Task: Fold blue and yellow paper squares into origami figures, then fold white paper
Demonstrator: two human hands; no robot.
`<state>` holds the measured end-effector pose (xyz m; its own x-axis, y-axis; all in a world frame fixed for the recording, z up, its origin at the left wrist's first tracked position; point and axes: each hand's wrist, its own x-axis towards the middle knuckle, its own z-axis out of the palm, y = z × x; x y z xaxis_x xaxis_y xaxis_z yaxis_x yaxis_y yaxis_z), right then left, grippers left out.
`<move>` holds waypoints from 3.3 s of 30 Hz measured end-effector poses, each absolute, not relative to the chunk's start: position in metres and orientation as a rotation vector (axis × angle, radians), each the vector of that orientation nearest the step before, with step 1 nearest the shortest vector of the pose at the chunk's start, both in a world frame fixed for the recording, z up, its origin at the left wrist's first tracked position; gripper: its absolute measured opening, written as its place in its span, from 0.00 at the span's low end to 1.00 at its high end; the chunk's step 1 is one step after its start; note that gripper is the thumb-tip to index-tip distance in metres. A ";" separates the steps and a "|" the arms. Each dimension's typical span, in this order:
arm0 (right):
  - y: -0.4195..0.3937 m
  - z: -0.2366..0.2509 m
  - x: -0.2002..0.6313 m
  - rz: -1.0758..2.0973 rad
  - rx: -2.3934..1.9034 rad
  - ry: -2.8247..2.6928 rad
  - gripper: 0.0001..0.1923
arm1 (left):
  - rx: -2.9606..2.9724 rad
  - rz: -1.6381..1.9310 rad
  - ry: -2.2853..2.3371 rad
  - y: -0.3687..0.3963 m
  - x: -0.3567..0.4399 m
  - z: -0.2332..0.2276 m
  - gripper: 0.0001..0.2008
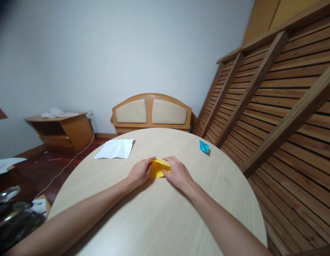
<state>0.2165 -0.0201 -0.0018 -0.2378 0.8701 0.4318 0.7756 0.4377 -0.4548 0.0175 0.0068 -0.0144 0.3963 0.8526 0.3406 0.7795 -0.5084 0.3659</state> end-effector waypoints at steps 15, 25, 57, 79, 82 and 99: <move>-0.012 -0.012 0.216 0.571 -1.147 -1.888 0.29 | 2.037 0.886 1.300 0.025 0.014 -0.020 0.22; -0.017 -0.016 0.219 0.418 -1.126 -2.342 0.27 | 1.924 0.812 1.248 0.046 -0.010 -0.013 0.24; -0.004 -0.025 0.248 0.496 -1.393 -2.515 0.30 | 2.865 0.426 0.846 0.021 -0.002 -0.021 0.23; -0.004 -0.024 0.248 0.384 -1.513 -2.530 0.32 | 2.886 0.269 0.834 0.016 -0.001 -0.018 0.27; -0.006 -0.018 0.250 0.413 -1.633 -2.530 0.35 | 2.890 0.236 0.873 0.016 -0.002 -0.018 0.29; -0.003 -0.020 0.263 0.381 -1.741 -2.488 0.39 | 2.950 0.201 1.090 0.020 -0.006 -0.019 0.30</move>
